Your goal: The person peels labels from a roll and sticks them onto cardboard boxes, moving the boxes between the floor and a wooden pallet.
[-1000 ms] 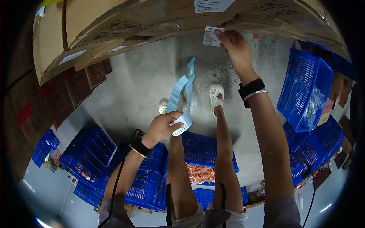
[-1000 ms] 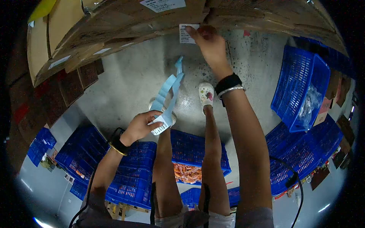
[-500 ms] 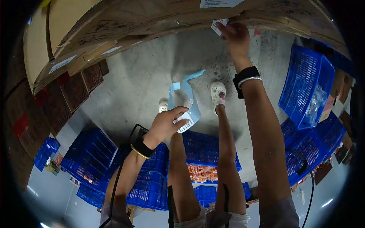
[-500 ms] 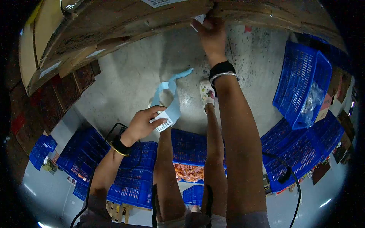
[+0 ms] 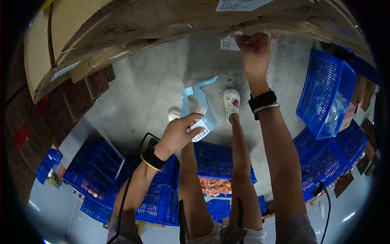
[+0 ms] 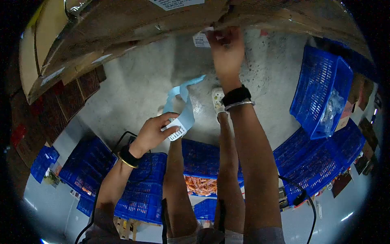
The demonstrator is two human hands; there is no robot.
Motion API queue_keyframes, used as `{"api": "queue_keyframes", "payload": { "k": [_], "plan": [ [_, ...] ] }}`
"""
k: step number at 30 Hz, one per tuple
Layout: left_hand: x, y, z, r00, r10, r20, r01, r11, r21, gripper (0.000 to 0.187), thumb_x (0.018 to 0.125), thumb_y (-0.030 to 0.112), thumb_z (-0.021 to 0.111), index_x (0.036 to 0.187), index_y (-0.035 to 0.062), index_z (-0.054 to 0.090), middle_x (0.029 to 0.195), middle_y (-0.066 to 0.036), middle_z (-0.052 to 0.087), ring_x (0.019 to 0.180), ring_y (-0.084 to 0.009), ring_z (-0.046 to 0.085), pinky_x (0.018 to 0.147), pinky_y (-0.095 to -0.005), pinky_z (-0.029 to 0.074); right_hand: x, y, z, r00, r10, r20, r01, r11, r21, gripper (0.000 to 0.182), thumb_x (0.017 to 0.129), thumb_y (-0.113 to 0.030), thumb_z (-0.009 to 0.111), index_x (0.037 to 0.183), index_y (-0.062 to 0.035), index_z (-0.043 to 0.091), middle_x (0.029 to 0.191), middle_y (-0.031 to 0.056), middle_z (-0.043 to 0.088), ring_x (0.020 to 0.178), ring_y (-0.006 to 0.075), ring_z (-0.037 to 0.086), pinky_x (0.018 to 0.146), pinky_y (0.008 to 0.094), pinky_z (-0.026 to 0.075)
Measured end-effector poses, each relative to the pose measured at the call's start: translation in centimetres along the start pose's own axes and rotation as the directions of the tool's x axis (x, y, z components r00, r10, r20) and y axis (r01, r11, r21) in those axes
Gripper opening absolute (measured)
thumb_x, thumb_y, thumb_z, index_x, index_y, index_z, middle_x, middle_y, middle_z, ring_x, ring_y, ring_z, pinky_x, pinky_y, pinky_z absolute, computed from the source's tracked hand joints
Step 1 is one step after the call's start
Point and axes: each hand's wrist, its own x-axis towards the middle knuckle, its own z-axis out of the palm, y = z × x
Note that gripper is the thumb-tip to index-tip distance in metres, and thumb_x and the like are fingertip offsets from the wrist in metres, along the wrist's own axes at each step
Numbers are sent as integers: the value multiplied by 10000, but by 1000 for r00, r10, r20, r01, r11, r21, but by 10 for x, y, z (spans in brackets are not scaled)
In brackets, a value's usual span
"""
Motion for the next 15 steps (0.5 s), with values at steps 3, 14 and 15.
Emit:
{"api": "queue_keyframes", "payload": {
  "k": [3,14,15],
  "plan": [
    [1,1,0,999,-41,28,41,999,0,366,836,256,656,1169,138,563,888,-145,663,834,-286,652,720,-356,499,18,-14,15,985,-160,60,162,987,-24,296,740,-68,749,900,-37,502,793,68,602,702,125,573,657,260,478],
    [-2,-4,5,999,37,-27,-35,998,52,370,833,173,671,1177,93,561,861,-136,670,760,-193,660,665,-298,493,17,-11,24,984,-169,-56,144,940,-309,334,811,-115,704,1019,-18,462,905,119,645,814,168,637,714,249,513],
    [-3,-3,5,1000,16,-23,-15,999,28,370,833,172,672,1176,90,560,865,-137,670,762,-191,661,666,-297,494,18,-6,19,992,-39,-121,2,956,-292,321,823,-150,692,1025,-17,480,919,117,648,823,159,637,719,253,513]
  ]
}}
